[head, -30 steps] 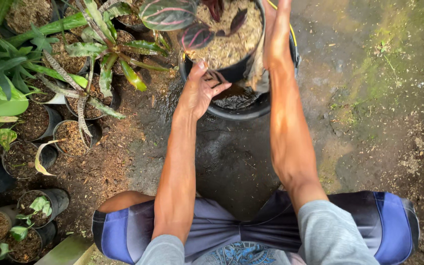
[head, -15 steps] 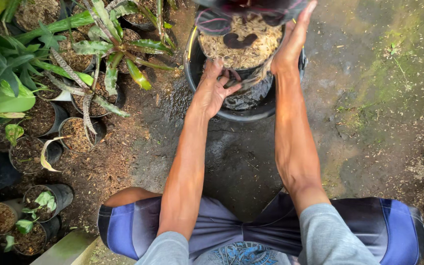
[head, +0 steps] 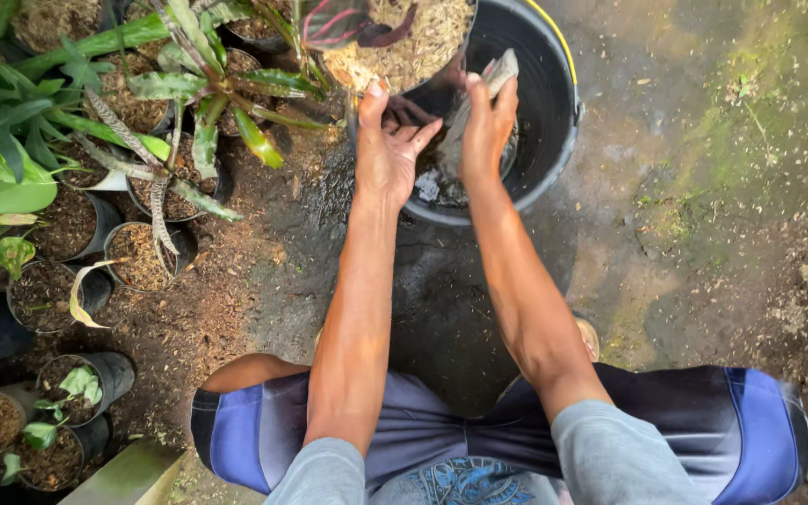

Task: The person sits on the ground and cleans the exterior of several potted plants using a cloth and water from a bucket. They wipe each pot, rinse the cloth, and return the cleaned pots to a nearby shelf.

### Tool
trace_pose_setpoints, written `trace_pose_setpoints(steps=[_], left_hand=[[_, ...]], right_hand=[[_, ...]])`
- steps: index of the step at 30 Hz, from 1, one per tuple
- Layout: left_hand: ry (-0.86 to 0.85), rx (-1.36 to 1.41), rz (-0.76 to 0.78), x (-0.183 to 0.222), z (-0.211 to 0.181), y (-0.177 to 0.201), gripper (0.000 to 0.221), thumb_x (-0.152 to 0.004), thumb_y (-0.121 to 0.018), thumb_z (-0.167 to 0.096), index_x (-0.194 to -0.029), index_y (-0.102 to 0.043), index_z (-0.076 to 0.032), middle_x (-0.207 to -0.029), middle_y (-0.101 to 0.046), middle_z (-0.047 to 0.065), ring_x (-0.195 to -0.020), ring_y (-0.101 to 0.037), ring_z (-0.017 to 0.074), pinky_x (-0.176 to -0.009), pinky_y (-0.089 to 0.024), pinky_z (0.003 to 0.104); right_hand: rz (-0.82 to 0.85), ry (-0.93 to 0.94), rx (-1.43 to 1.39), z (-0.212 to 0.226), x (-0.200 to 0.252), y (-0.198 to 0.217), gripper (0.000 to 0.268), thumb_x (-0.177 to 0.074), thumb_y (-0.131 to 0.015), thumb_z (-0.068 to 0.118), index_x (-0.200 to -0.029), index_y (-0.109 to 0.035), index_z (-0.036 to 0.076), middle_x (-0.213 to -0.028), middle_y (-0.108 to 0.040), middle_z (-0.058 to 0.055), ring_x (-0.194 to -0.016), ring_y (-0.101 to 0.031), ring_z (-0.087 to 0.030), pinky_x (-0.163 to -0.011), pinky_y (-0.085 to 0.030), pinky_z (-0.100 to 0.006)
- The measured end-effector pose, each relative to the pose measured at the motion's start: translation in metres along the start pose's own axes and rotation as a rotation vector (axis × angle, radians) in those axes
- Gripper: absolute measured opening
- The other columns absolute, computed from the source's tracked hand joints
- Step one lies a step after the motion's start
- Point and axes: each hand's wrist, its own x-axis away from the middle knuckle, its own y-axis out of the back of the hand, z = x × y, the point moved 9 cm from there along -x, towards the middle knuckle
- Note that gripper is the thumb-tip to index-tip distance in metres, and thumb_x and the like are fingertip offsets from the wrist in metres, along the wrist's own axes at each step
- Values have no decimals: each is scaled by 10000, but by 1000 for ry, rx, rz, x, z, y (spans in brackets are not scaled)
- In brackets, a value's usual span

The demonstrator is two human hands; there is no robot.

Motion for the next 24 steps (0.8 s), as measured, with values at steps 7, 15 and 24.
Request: trace_pose_setpoints(steps=[7, 15, 24], left_hand=[[-25, 34, 59, 7, -14, -8, 1056, -760, -799, -528, -1506, -240, -31, -1413, -340, 250, -1300, -456, 447, -1067, -480, 639], [31, 44, 29, 4, -13, -1, 1158, -774, -827, -492, -1570, -134, -15, -1614, -77, 276, -1488, -152, 543, -1117, -464, 668], [23, 153, -4, -7, -5, -9, 1145, -750, -806, -524, -1551, -132, -60, -1586, -53, 313, -1463, -250, 556, -1101, -451, 629]], right_hand=[[591, -309, 897, -106, -57, -81, 421, -900, -676, 181, -1287, -696, 18, -1172, -743, -197, -983, -649, -269, -811, -489, -405], [1313, -459, 1271, -141, 19, -87, 335, -955, -645, 187, -1229, -710, 7, -1016, -699, -179, -704, -481, -201, -550, -326, -388], [480, -343, -42, 57, 28, 30, 426, -1051, -589, 256, -1389, -669, 9, -1100, -727, -125, -535, -430, -74, -405, -305, -228]])
